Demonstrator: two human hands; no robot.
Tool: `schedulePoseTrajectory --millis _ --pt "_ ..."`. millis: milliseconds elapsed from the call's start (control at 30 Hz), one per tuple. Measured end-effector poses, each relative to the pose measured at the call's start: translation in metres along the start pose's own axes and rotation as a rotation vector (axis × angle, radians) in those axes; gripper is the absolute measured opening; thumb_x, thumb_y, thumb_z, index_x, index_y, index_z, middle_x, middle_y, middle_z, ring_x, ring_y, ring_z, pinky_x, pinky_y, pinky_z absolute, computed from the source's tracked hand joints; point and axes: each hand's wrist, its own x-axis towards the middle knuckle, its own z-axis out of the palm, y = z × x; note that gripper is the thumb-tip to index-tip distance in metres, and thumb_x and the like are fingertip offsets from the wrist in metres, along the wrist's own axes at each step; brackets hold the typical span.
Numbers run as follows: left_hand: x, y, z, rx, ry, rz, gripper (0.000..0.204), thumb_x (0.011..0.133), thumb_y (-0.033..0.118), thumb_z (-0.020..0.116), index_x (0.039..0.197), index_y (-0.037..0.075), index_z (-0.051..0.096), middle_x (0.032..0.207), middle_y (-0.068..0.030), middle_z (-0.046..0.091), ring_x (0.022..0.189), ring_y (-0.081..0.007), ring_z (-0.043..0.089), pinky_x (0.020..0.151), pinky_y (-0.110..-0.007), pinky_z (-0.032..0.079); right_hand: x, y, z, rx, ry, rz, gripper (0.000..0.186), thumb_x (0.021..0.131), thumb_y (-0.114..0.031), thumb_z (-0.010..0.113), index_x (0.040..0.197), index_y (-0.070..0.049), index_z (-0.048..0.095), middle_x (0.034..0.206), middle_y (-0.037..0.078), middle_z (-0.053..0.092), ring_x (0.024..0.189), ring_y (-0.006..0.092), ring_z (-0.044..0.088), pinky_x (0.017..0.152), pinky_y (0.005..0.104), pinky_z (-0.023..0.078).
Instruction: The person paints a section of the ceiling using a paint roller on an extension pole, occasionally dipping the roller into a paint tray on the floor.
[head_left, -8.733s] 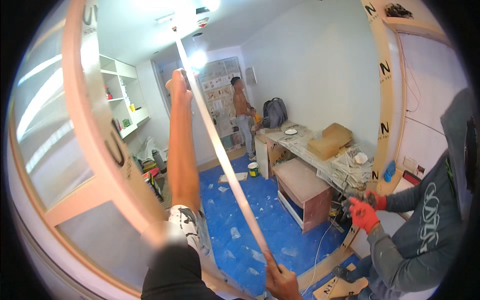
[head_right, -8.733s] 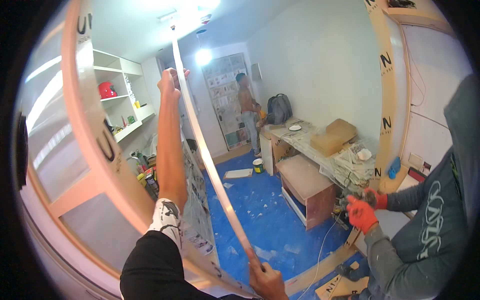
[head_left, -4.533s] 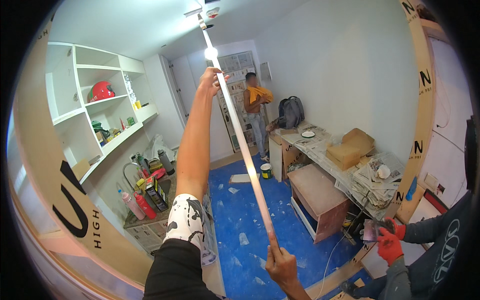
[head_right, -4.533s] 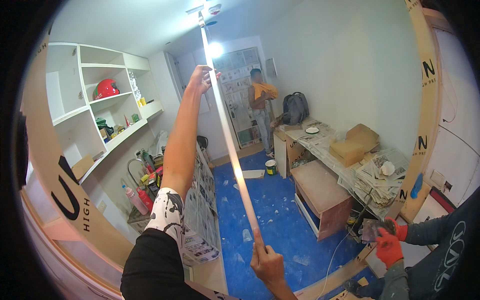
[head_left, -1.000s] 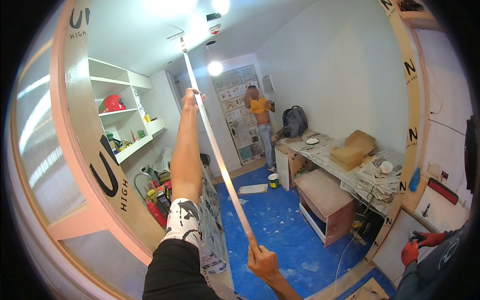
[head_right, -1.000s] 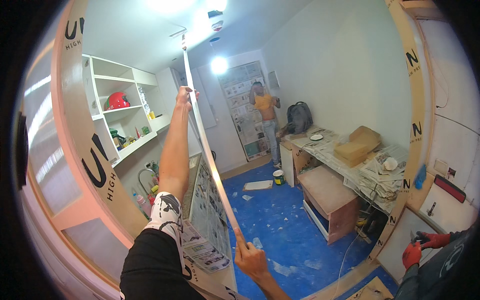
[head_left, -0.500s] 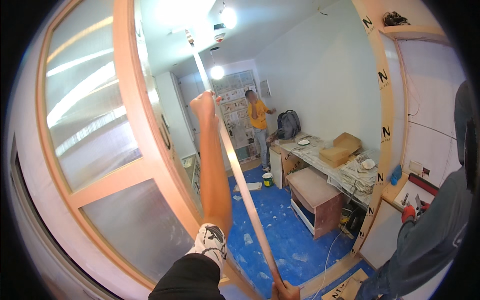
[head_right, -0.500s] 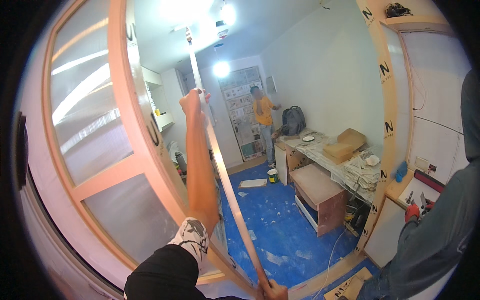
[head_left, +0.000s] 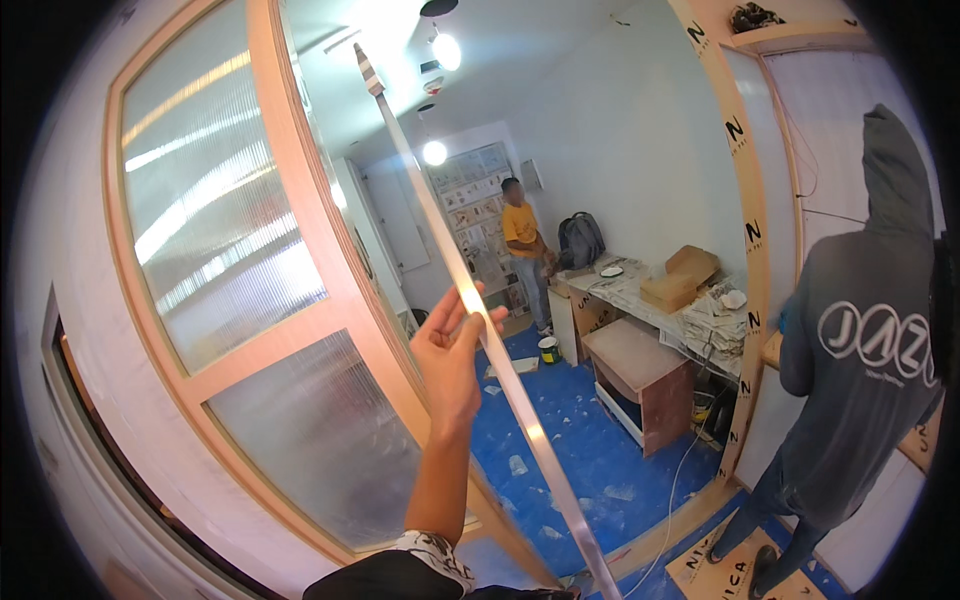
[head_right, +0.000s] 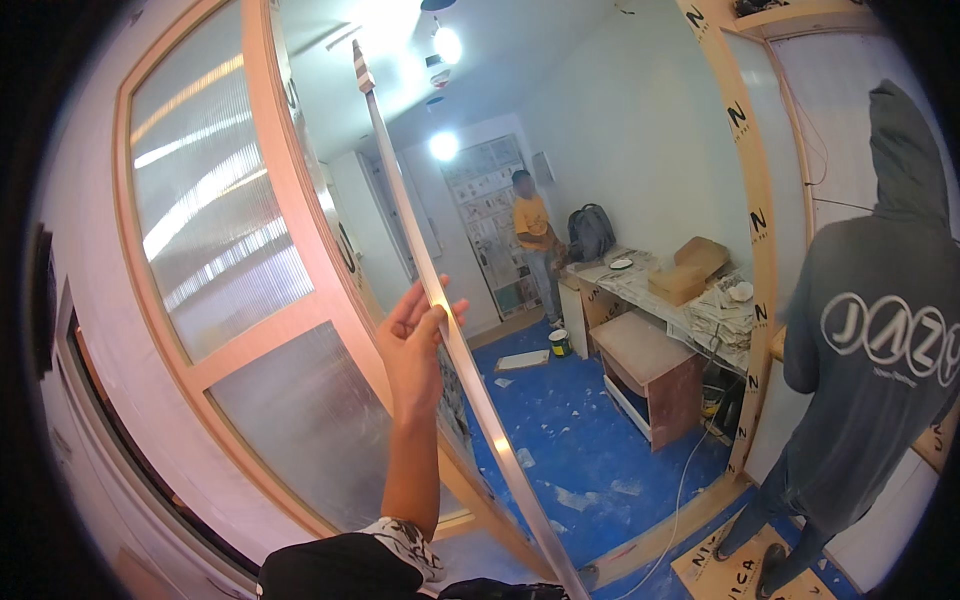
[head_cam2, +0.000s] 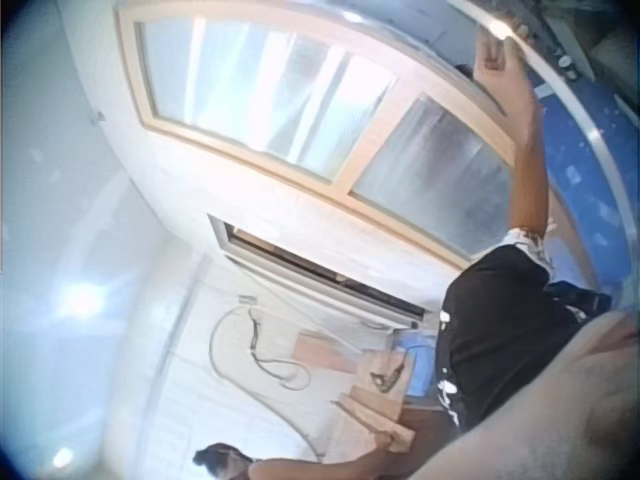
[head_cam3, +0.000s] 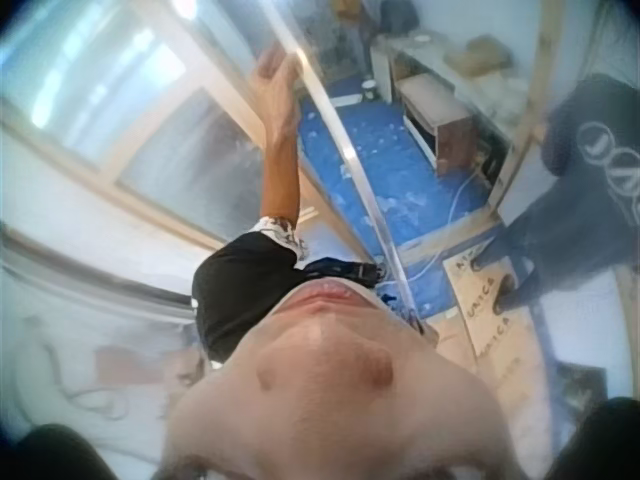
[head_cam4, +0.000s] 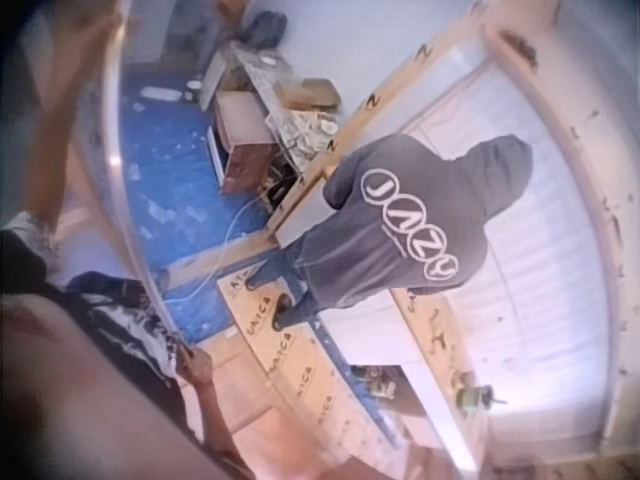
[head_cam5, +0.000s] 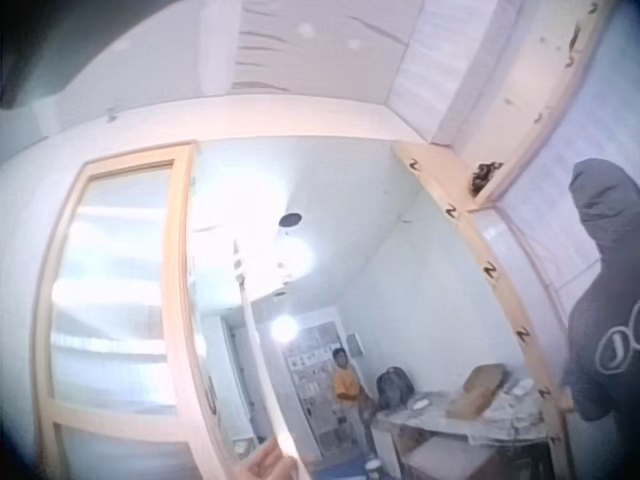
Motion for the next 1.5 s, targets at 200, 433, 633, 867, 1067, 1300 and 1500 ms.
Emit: schedulePoseTrajectory --millis 200,433,633,867,1067,1300,1500 --pt "0.002 -0.003 0.008 -0.231 -0.033 -0.354 0.046 0.093 0.022 0.058 0.128 -0.004 0.043 0.08 -0.0013 0.044 0.054 -0.0082 0.042 0.048 -0.022 0.038 -0.039 0.032 0.017 0.066 0.012 0.354 0.049 0.088 -0.05 0.055 0.073 -0.003 0.058 0.057 0.01 0.05 0.052 0.0244 0.049 0.053 0.0396 0.041" --pt "0.031 -0.018 -0.01 -0.344 -0.063 -0.312 0.041 0.1 0.024 0.041 0.129 -0.005 0.041 0.07 0.0022 0.035 0.05 -0.0046 0.028 0.043 -0.02 0.026 -0.008 0.011 0.023 -0.005 0.211 0.108 0.021 0.089 -0.022 0.06 0.079 -0.003 0.058 0.059 0.011 0.055 0.047 0.023 0.05 0.045 0.036 0.041" --pt "0.053 -0.041 -0.024 -0.218 0.009 -0.349 0.037 0.095 0.023 0.053 0.121 -0.002 0.046 0.078 -0.0014 0.047 0.059 -0.0121 0.045 0.049 -0.025 0.038 0.011 0.051 0.065 0.15 0.081 0.17 0.014 0.088 -0.015 0.06 0.081 -0.003 0.057 0.059 0.009 0.054 0.048 0.0222 0.051 0.046 0.0354 0.042" --pt "0.036 -0.125 -0.032 0.061 0.28 -0.307 0.021 0.095 0.024 0.053 0.099 0.009 0.04 0.074 -0.0034 0.055 0.054 -0.0103 0.047 0.046 -0.024 0.037 -0.017 0.139 0.135 0.079 0.02 0.197 0.015 0.085 -0.016 0.059 0.08 -0.002 0.058 0.06 0.013 0.055 0.056 0.0236 0.057 0.053 0.0376 0.045" --pt "-0.005 -0.245 -0.024 0.43 0.471 -0.188 0.024 0.097 0.027 0.05 0.088 0.006 0.043 0.062 -0.0036 0.051 0.049 -0.0103 0.045 0.045 -0.026 0.036 0.108 0.181 0.222 -0.253 0.053 0.019 0.028 0.076 -0.016 0.067 0.101 -0.004 0.065 0.057 0.01 0.054 0.047 0.0328 0.052 0.05 0.0426 0.045" --pt "0.026 -0.329 -0.027 0.615 0.548 -0.208 0.035 0.095 0.034 0.053 0.081 0.002 0.048 0.059 -0.0067 0.054 0.051 -0.0149 0.052 0.049 -0.032 0.04 0.366 0.061 0.277 0.506 -0.188 0.255 0.025 0.081 -0.021 0.065 0.069 -0.001 0.056 0.054 0.016 0.054 0.05 0.0328 0.057 0.049 0.0395 0.041" --pt "0.122 -0.395 -0.052 0.637 0.629 -0.197 0.039 0.092 0.038 0.057 0.082 0.001 0.051 0.057 -0.0072 0.055 0.044 -0.0144 0.052 0.044 -0.03 0.041 0.481 0.109 0.417 0.447 -0.1 0.095 0.018 0.081 -0.014 0.063 0.076 0.003 0.06 0.053 0.017 0.05 0.045 0.024 0.051 0.049 0.0391 0.04"
